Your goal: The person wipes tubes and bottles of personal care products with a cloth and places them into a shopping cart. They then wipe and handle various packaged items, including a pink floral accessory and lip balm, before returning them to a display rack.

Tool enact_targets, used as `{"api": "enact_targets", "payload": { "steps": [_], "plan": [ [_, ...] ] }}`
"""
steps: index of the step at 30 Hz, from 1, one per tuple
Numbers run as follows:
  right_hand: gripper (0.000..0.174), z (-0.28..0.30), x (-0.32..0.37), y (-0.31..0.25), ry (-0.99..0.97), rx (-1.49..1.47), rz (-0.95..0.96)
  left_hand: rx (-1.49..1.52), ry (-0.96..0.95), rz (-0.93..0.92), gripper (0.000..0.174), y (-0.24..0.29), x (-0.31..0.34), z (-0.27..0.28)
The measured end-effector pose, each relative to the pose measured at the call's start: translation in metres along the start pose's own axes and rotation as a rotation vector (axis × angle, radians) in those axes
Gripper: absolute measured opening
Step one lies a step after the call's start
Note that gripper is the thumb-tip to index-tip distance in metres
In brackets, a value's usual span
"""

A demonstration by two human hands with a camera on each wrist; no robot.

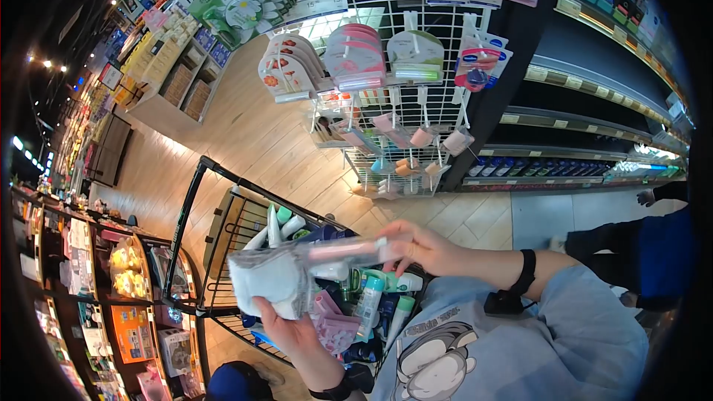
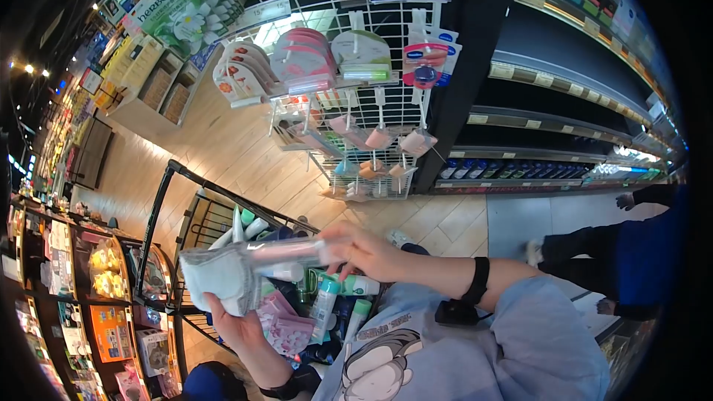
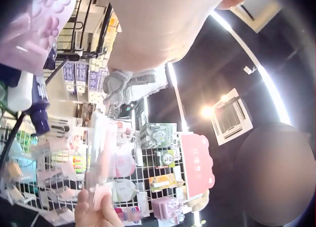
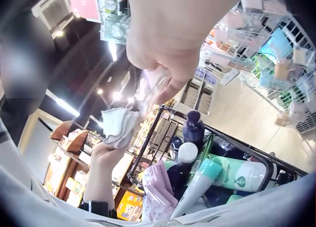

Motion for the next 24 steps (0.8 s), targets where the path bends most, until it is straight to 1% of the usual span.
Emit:
{"api": "enact_targets", "payload": {
  "steps": [1,2,3,4,5,6,7,8,10,11,13,14,16,17,19,20,22,23,24],
  "plan": [
    [0.033,0.02,0.0,0.01,0.091,-0.028,0.022,-0.133,0.006,-0.055,0.047,0.012,-0.005,0.007],
    [0.033,0.033,-0.002,0.019,0.089,-0.029,0.021,-0.267,0.011,-0.108,0.046,0.022,-0.009,0.009],
    [0.032,0.06,0.001,0.035,0.236,-0.093,-0.038,-0.385,0.107,-0.149,0.043,0.027,-0.01,0.008],
    [0.032,0.087,0.006,0.054,0.383,-0.156,-0.097,-0.386,0.109,-0.148,0.043,0.023,-0.013,0.001],
    [0.032,0.108,0.004,0.068,0.383,-0.157,-0.099,-0.527,0.099,-0.106,0.042,0.018,-0.018,-0.009],
    [0.034,0.128,0.001,0.09,0.369,-0.28,-0.107,-0.668,0.089,-0.063,0.041,0.011,-0.022,-0.017],
    [0.037,0.143,-0.004,0.107,0.353,-0.403,-0.115,-0.684,0.06,-0.047,0.038,0.002,-0.03,-0.02],
    [0.037,0.155,-0.008,0.112,0.351,-0.407,-0.116,-0.763,0.045,-0.032,0.034,-0.006,-0.036,-0.022],
    [0.036,0.17,-0.023,0.123,0.295,-0.566,-0.11,-0.756,0.002,0.014,0.031,-0.021,-0.049,-0.032],
    [0.036,0.18,-0.034,0.129,0.292,-0.567,-0.112,-0.758,0.004,0.012,0.031,-0.028,-0.052,-0.035],
    [0.032,0.213,-0.053,0.146,0.481,-0.67,-0.053,-0.77,-0.01,0.097,0.03,-0.053,-0.057,-0.039],
    [0.032,0.223,-0.065,0.154,0.478,-0.672,-0.054,-0.773,-0.009,0.096,0.03,-0.059,-0.059,-0.041],
    [0.031,0.24,-0.087,0.17,0.483,-0.652,-0.124,-0.847,-0.011,0.128,0.029,-0.07,-0.063,-0.043],
    [0.031,0.247,-0.096,0.174,0.479,-0.657,-0.124,-0.853,-0.009,0.127,0.029,-0.073,-0.064,-0.043],
    [0.025,0.265,-0.104,0.188,0.55,-0.531,-0.282,-0.886,0.018,0.169,0.028,-0.08,-0.065,-0.039],
    [0.025,0.271,-0.113,0.192,0.545,-0.532,-0.287,-0.9,0.034,0.19,0.028,-0.083,-0.066,-0.036],
    [0.016,0.293,-0.117,0.198,0.697,-0.411,-0.321,-0.888,0.047,0.2,0.027,-0.086,-0.068,-0.032],
    [0.016,0.296,-0.122,0.203,0.691,-0.411,-0.33,-0.882,0.055,0.213,0.026,-0.089,-0.069,-0.03],
    [0.014,0.306,-0.121,0.204,0.769,-0.385,-0.325,-0.875,0.062,0.227,0.026,-0.091,-0.069,-0.027]
  ]
}}
Point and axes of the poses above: each hand's wrist, its own x-axis away from the middle knuckle, its own z-axis out of the back of the hand, y = z × x, the point moved 10 cm from there along -x, towards the middle knuckle, and after that the axes turned 14 degrees about -y, right-handed, at the moved point
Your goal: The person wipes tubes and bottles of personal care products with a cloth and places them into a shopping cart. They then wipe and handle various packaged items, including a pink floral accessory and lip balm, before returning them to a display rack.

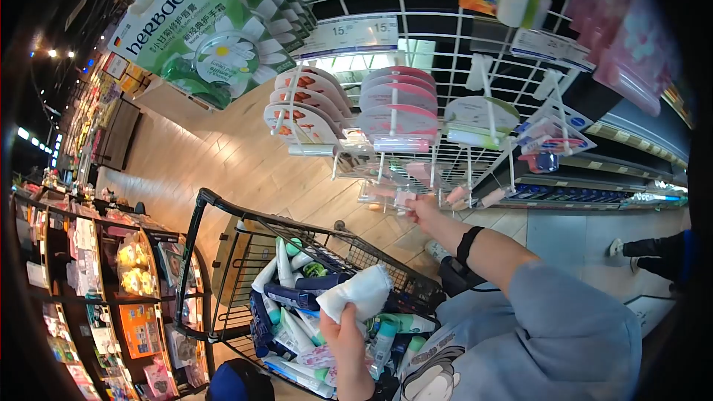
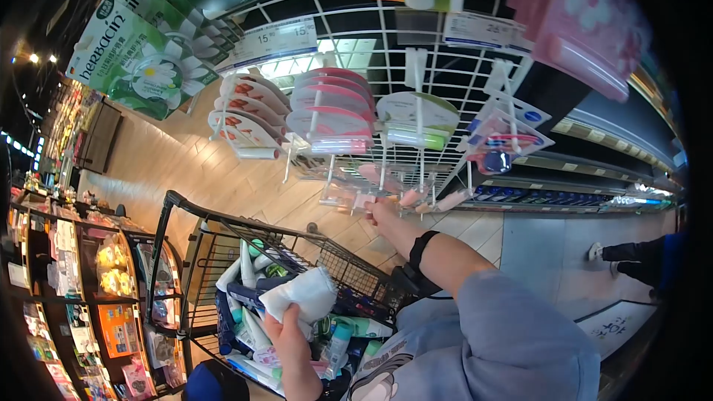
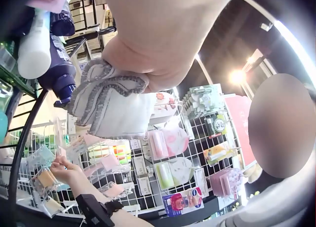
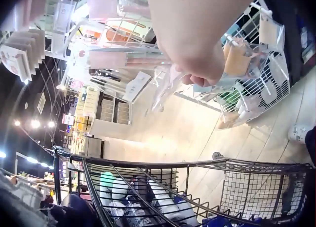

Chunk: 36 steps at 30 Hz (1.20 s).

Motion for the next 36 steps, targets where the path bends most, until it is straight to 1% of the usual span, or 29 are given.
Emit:
{"api": "enact_targets", "payload": {
  "steps": [1,2,4,5,7,8,10,11,13,14,16,17,19,20,22,23,25,26,28,30,32,34,35,36],
  "plan": [
    [0.012,0.007,-0.004,-0.003,0.076,0.008,0.027,0.003,0.01,0.003,0.026,-0.002,-0.001,0.001],
    [0.012,0.008,-0.01,-0.004,0.072,0.015,0.02,-0.001,0.009,0.015,0.025,-0.005,-0.003,0.001],
    [0.022,0.015,-0.032,-0.004,0.017,-0.104,0.101,-0.002,0.014,0.03,0.025,-0.008,-0.005,0.0],
    [0.022,0.016,-0.038,-0.002,0.016,-0.101,0.096,0.005,0.023,0.042,0.025,-0.008,-0.006,-0.001],
    [0.013,0.024,-0.036,-0.017,0.135,-0.046,0.206,0.013,0.033,0.053,0.025,-0.009,-0.008,-0.002],
    [0.013,0.023,-0.036,-0.019,0.134,-0.044,0.205,0.016,0.031,0.045,0.025,-0.008,-0.008,-0.003],
    [0.016,0.024,-0.028,-0.035,0.18,0.066,0.281,0.019,0.03,0.036,0.025,-0.007,-0.008,-0.003],
    [0.016,0.022,-0.026,-0.037,0.18,0.066,0.281,0.024,0.03,0.036,0.025,-0.007,-0.008,-0.004],
    [0.025,0.027,-0.026,-0.039,0.225,0.107,0.3,0.03,0.031,0.035,0.025,-0.007,-0.006,-0.003],
    [0.025,0.027,-0.027,-0.038,0.225,0.108,0.3,0.025,0.027,0.037,0.025,-0.008,-0.005,-0.002],
    [0.03,0.032,-0.023,-0.046,0.312,0.139,0.398,0.021,0.025,0.038,0.025,-0.008,-0.005,-0.002],
    [0.03,0.033,-0.024,-0.045,0.31,0.139,0.397,0.029,0.031,0.04,0.026,-0.008,-0.003,-0.002],
    [0.028,0.027,-0.019,-0.059,0.271,0.289,0.527,0.036,0.038,0.043,0.026,-0.009,-0.001,0.0],
    [0.028,0.027,-0.019,-0.058,0.271,0.288,0.528,0.034,0.043,0.046,0.026,-0.01,0.001,0.002],
    [0.027,0.019,-0.005,-0.074,0.261,0.283,0.67,0.037,0.039,0.043,0.027,-0.01,0.002,0.002],
    [0.027,0.018,0.002,-0.076,0.266,0.283,0.679,0.041,0.05,0.052,0.027,-0.009,0.003,0.003],
    [0.031,0.007,0.04,-0.081,0.389,0.431,0.477,0.049,0.049,0.054,0.027,-0.009,0.004,0.003],
    [0.031,0.014,0.034,-0.069,0.398,0.429,0.489,0.068,0.062,0.044,0.028,-0.01,0.005,0.004],
    [0.041,0.038,-0.004,-0.015,0.338,0.446,0.226,0.093,0.057,0.027,0.028,-0.009,0.008,0.005],
    [0.033,0.0,0.02,0.003,-0.053,0.367,-0.065,0.106,0.125,0.056,0.029,-0.011,0.014,0.01],
    [0.025,-0.021,0.045,0.013,-0.228,0.209,-0.162,0.162,0.162,0.078,0.032,-0.015,0.018,0.012],
    [0.023,-0.045,0.089,-0.009,-0.383,0.306,-0.131,0.221,0.141,0.045,0.037,-0.016,0.019,0.009],
    [0.023,-0.043,0.107,-0.022,-0.362,0.31,-0.102,0.233,0.109,0.034,0.037,-0.008,0.02,0.003],
    [0.024,-0.047,0.124,-0.036,-0.378,0.464,-0.06,0.227,0.096,0.112,0.041,-0.004,0.025,-0.001]
  ]
}}
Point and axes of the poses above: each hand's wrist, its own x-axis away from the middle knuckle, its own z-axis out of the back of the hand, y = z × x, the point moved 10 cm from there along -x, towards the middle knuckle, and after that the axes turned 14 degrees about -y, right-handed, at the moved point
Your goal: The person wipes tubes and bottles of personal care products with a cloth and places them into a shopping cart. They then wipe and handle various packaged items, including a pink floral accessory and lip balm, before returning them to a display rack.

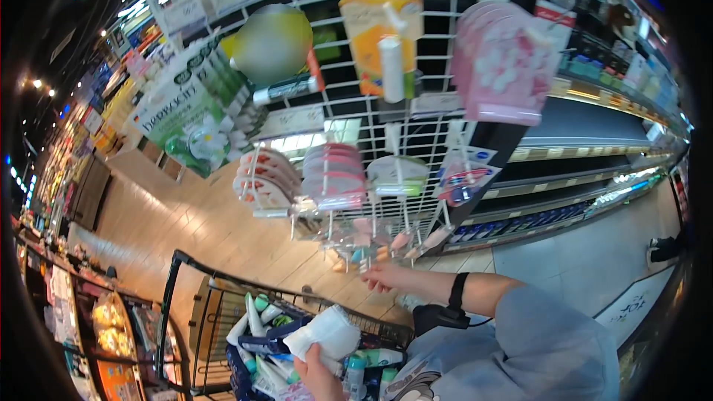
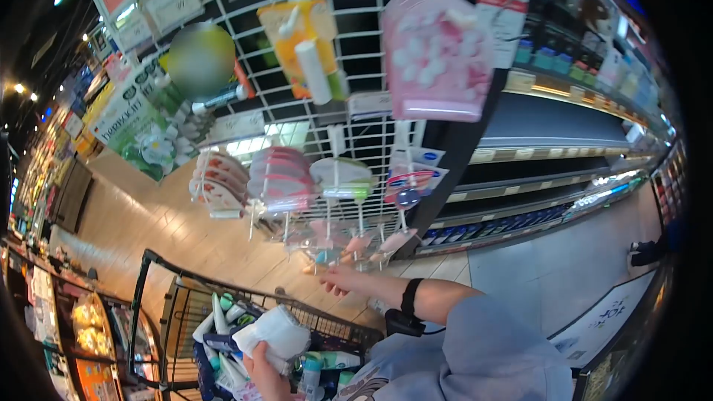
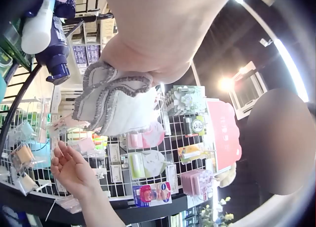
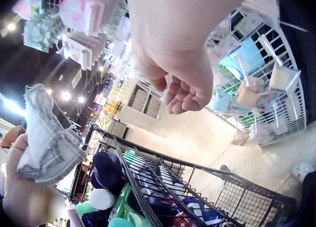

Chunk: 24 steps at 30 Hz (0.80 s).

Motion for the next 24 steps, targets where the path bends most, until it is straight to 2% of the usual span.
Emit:
{"api": "enact_targets", "payload": {
  "steps": [1,2,4,5,7,11,14,18,20,21,24],
  "plan": [
    [0.025,-0.005,0.016,-0.015,-0.003,0.159,0.012,-0.014,-0.002,0.076,0.044,-0.002,0.004,-0.003],
    [0.025,-0.005,0.035,-0.027,0.019,0.167,0.034,-0.01,-0.031,0.062,0.044,-0.003,0.004,-0.006],
    [0.029,0.001,0.079,-0.058,0.084,0.405,0.133,0.039,-0.072,0.021,0.045,-0.007,0.006,-0.006],
    [0.029,0.005,0.099,-0.07,0.092,0.374,0.259,0.043,-0.094,0.01,0.045,-0.006,0.008,-0.008],
    [0.024,0.023,0.152,-0.093,0.308,0.345,0.401,-0.001,-0.057,0.099,0.046,-0.01,0.017,-0.006],
    [0.008,0.063,0.265,-0.131,0.843,0.341,0.982,0.015,-0.164,0.046,0.045,-0.018,0.025,-0.013],
    [0.018,0.06,0.331,-0.168,1.042,0.326,1.201,-0.013,-0.259,0.001,0.046,-0.011,0.042,-0.03],
    [0.023,0.076,0.343,-0.192,1.107,0.349,1.219,-0.014,-0.246,0.023,0.047,-0.014,0.058,-0.032],
    [0.027,0.082,0.324,-0.2,1.02,0.508,1.076,-0.025,-0.204,0.029,0.048,-0.012,0.068,-0.027],
    [0.021,0.079,0.326,-0.202,1.033,0.523,1.038,-0.042,-0.154,0.032,0.048,-0.006,0.076,-0.026],
    [0.016,0.073,0.329,-0.206,1.057,0.626,1.058,-0.02,-0.076,0.008,0.049,-0.002,0.087,-0.023]
  ]
}}
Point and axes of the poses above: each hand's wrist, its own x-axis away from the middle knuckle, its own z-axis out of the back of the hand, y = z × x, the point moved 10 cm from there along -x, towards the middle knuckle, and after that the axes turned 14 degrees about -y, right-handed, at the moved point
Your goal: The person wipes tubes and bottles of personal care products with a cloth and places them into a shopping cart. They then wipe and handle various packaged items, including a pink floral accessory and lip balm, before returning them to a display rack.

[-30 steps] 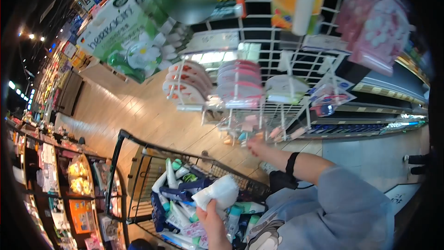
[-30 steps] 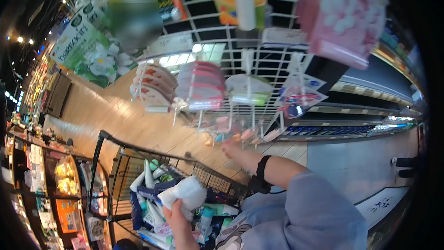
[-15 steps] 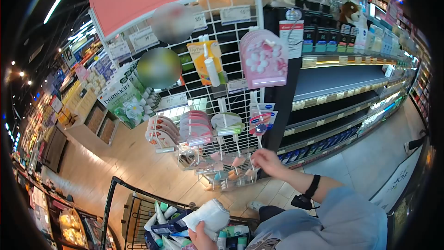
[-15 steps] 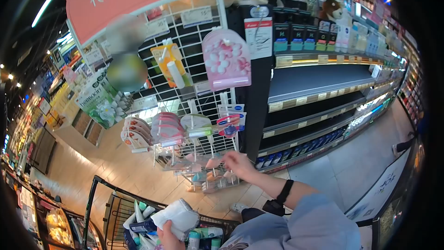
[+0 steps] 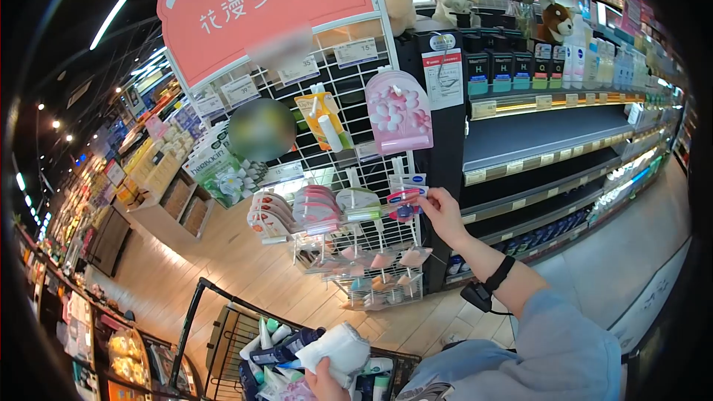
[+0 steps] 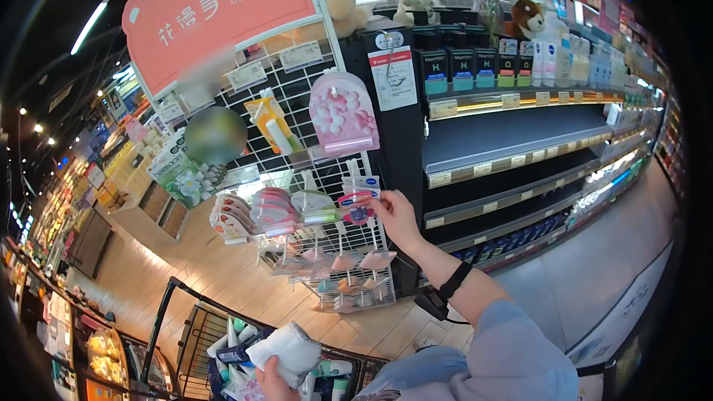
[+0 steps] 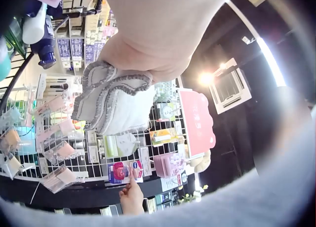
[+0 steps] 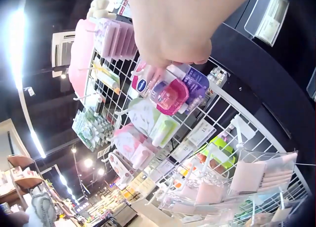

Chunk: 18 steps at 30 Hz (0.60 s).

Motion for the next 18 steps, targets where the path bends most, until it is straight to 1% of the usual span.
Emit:
{"api": "enact_targets", "payload": {
  "steps": [2,5,6,8,9,12,14,16,17,18],
  "plan": [
    [0.015,-0.002,-0.001,-0.001,-0.023,-0.017,0.021,0.035,0.026,-0.027,0.05,-0.002,0.001,0.002],
    [0.015,-0.009,-0.002,0.007,-0.073,-0.156,0.032,0.041,0.062,-0.041,0.05,-0.011,0.001,-0.001],
    [0.015,-0.011,-0.004,0.011,-0.082,-0.164,0.03,0.035,0.082,-0.058,0.049,-0.009,0.003,-0.007],
    [0.018,-0.018,-0.008,0.014,-0.159,-0.147,0.053,0.029,0.112,-0.071,0.048,-0.012,0.007,-0.016],
    [0.023,-0.019,-0.009,0.013,-0.193,-0.131,0.011,0.047,0.096,-0.066,0.047,-0.015,0.007,-0.022],
    [0.024,-0.021,-0.015,0.014,-0.206,-0.216,-0.016,0.042,0.077,-0.067,0.046,-0.023,0.005,-0.035],
    [0.025,-0.022,-0.018,0.016,-0.221,-0.217,-0.014,0.014,0.078,-0.065,0.046,-0.028,0.005,-0.038],
    [0.025,-0.019,-0.019,0.008,-0.221,-0.122,0.013,-0.016,0.079,-0.06,0.045,-0.031,0.007,-0.041],
    [0.025,-0.017,-0.018,0.006,-0.227,-0.13,0.011,-0.018,0.088,-0.062,0.045,-0.031,0.009,-0.043],
    [0.024,-0.017,-0.017,-0.002,-0.249,-0.15,0.068,-0.018,0.113,-0.079,0.044,-0.028,0.011,-0.044]
  ]
}}
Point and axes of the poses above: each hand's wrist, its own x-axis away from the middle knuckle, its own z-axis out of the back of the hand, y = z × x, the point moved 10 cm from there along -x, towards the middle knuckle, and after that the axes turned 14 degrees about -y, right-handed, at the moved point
